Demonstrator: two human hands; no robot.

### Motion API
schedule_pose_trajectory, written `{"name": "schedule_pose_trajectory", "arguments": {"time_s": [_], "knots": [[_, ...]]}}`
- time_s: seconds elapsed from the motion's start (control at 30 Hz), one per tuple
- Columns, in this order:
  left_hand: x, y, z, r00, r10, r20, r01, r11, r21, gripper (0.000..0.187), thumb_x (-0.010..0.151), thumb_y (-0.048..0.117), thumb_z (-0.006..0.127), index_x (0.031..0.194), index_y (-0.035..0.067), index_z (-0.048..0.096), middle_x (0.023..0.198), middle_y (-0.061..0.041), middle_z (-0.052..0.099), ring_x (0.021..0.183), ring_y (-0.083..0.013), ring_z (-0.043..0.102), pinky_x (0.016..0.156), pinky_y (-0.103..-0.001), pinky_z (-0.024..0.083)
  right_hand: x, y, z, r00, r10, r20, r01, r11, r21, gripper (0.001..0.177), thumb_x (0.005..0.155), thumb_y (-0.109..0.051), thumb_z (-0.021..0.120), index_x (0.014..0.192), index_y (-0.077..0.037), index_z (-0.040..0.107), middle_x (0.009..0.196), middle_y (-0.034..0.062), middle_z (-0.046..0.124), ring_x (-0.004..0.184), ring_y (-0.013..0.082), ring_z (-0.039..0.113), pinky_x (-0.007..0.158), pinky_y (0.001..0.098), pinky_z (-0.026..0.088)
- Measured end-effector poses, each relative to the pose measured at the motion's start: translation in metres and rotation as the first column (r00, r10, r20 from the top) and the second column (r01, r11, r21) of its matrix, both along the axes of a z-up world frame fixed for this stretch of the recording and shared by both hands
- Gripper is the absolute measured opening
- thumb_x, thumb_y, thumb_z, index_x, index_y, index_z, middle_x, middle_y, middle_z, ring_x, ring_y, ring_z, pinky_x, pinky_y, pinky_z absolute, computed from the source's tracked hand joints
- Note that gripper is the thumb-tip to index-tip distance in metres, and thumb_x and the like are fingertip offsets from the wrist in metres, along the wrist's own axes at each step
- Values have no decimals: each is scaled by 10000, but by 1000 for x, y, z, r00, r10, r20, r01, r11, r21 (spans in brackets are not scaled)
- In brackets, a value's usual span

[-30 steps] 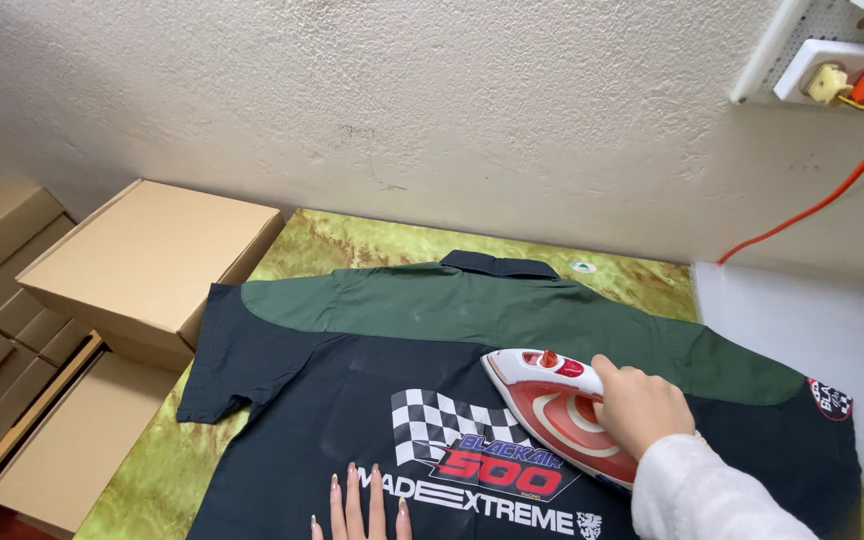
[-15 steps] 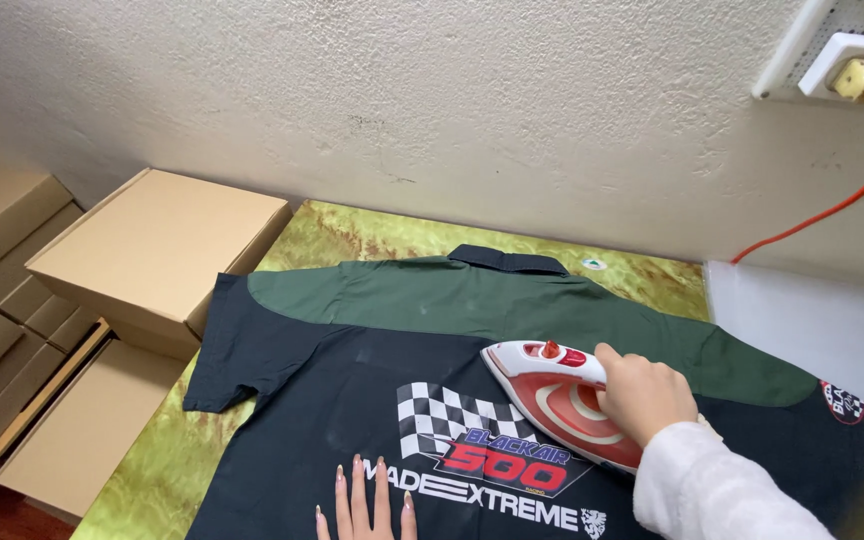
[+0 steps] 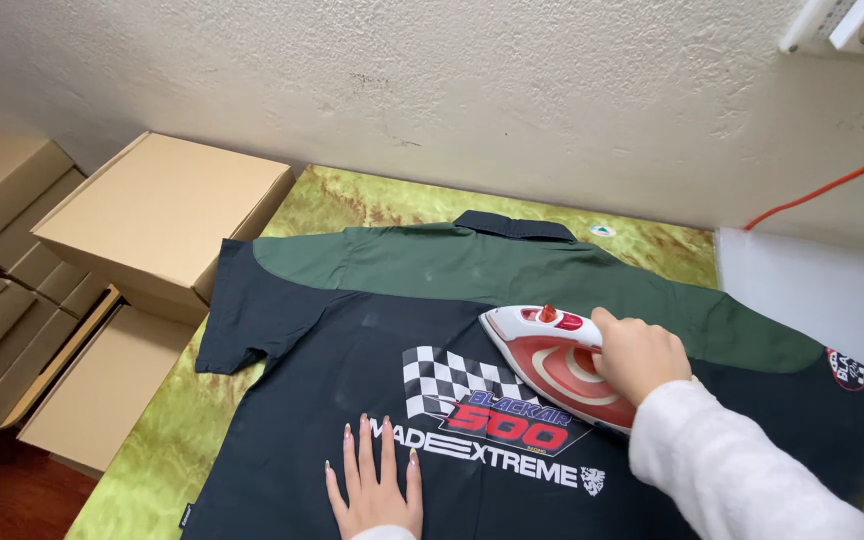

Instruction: Ironing a two-tone green and black shirt on a workspace.

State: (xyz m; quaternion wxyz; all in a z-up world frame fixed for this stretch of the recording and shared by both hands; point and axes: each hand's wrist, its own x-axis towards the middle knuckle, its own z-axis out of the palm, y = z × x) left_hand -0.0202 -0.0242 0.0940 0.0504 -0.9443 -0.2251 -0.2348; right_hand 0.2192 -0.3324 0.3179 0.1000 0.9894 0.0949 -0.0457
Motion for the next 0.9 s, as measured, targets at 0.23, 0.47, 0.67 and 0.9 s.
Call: {"name": "schedule_pose_trajectory", "arguments": {"time_s": [0.23,0.47,0.67,0.9], "knots": [[-1,-1,12,997,15,-77,-17,999,-33,795,1047,662,402,1785,370,344,1972,46,198,1841,-204,108,1435,-607,120,-16,-20,14,992,125,-30,-120,984,128,317,914,-271,827,1204,-299,704,1179,-30,881,1073,292,846,938,463,668],[1,0,11,993,18,-113,-21,999,-24,807,1061,687,377,1801,374,308,1963,27,201,1841,-224,85,1433,-650,94,-78,-66,23,951,246,-185,-228,967,114,329,927,-248,825,1239,-338,773,1209,-74,885,913,166,904,797,315,744],[-3,0,17,994,-14,-111,8,999,-53,792,1081,671,423,1811,372,351,1961,26,245,1821,-216,162,1427,-621,147,-155,-94,31,886,-36,-462,97,989,110,437,903,-501,810,1324,-423,724,1143,-104,953,906,163,934,813,326,712],[-1,4,10,949,48,-313,-76,994,-80,805,1061,749,364,1801,436,305,1962,68,206,1815,-199,111,1436,-634,78,-163,-86,13,760,-343,-552,630,598,495,374,980,-387,877,1179,-84,787,936,119,900,675,235,852,629,326,673]]}}
